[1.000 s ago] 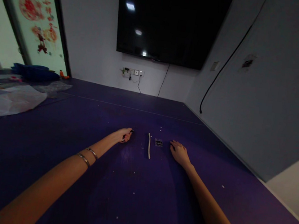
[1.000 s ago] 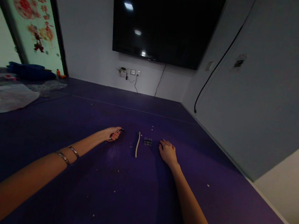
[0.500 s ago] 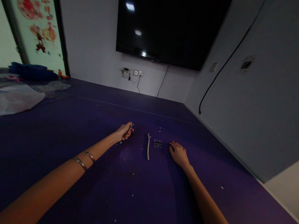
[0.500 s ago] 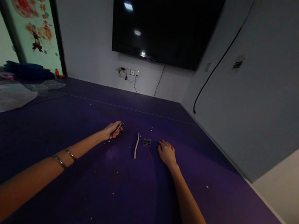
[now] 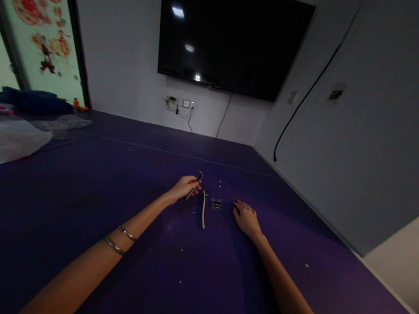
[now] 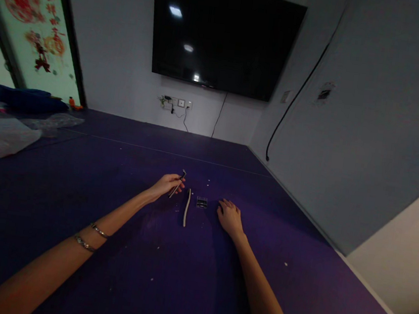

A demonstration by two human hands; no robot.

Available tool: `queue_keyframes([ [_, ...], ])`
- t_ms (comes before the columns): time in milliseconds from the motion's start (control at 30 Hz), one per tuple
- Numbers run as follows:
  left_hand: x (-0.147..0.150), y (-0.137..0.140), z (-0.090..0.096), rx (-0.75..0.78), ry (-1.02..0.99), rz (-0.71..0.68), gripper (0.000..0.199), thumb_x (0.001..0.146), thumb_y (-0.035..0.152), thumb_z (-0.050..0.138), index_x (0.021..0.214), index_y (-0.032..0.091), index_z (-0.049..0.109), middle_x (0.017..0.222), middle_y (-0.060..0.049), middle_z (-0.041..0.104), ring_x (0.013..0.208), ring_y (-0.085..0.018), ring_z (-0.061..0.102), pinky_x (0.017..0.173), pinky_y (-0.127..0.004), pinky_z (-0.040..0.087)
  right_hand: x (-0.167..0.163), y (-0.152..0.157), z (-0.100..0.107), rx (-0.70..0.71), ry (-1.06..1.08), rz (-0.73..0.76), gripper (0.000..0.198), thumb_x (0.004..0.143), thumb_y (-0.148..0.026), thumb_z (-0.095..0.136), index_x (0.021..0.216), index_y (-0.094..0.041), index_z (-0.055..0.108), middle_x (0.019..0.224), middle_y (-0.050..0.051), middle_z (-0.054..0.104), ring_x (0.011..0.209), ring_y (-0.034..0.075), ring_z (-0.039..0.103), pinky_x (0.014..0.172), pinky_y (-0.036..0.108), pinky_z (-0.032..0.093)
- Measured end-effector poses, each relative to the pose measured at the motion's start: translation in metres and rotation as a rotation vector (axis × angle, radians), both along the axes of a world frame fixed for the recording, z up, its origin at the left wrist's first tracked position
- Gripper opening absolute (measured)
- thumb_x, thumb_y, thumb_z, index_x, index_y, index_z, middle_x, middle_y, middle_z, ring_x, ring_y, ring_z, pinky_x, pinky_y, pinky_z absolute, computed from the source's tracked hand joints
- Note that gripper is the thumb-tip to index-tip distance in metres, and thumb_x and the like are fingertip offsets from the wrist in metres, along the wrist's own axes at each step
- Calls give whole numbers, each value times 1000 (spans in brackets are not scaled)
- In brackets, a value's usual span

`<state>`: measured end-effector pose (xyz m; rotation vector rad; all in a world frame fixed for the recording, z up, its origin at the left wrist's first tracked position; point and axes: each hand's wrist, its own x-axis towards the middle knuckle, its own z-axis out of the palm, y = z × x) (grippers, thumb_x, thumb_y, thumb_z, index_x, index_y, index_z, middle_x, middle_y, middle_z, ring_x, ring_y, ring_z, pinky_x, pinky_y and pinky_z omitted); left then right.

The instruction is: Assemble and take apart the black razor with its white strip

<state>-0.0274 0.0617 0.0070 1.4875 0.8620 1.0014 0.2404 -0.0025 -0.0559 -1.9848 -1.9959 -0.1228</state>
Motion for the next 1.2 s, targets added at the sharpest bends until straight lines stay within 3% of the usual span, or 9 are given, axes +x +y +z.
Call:
queue_keyframes([
  [367, -5, -13, 15, -31, -15, -43, 18, 73, 14, 61, 86, 13, 50, 78, -9, 67, 64, -15, 64, 55, -24, 46, 1, 0, 2, -8, 46, -4, 40, 88, -32, 35, 121, -22, 54, 131, 6, 49, 123, 21, 39, 99, 39, 29],
  [533, -7, -15, 19, -15, -37, -81, 19, 70, 14, 64, 82, 14, 49, 77, -7, 67, 67, -15, 65, 58, -24, 48, 0, -4, 19, 44, 144, 78, 39, 88, -29, 33, 114, -18, 59, 119, 7, 59, 113, 18, 50, 96, 31, 34],
  [633, -9, -13, 20, -3, -49, -82, 21, 70, 16, 65, 82, 15, 49, 79, -7, 67, 68, -16, 65, 58, -25, 48, -19, -11, 37, 60, 109, 95, 36, 87, -31, 36, 107, -19, 63, 111, 7, 63, 104, 19, 56, 90, 27, 38],
  [800, -9, -16, 22, 28, -57, -74, 21, 68, 15, 66, 78, 15, 48, 74, -5, 66, 67, -15, 64, 58, -24, 47, -75, -20, 53, -75, -2, 123, 39, 88, -44, 33, 91, -23, 66, 84, 6, 69, 77, 19, 64, 66, 25, 43],
  [967, -8, -18, 20, 48, -76, -78, 22, 64, 12, 67, 76, 15, 49, 68, -3, 65, 65, -16, 64, 60, -26, 48, -114, -17, 49, -128, -66, 118, 50, 87, -51, 30, 85, -19, 68, 85, 12, 68, 81, 23, 64, 70, 30, 45],
  [1200, -9, -21, 17, 97, -63, -132, 19, 65, 15, 68, 74, 14, 51, 69, -5, 66, 65, -15, 64, 62, -27, 47, -123, -10, 42, -238, -83, 58, 44, 85, -42, 36, 94, -12, 66, 92, 19, 66, 86, 29, 64, 70, 38, 47],
])
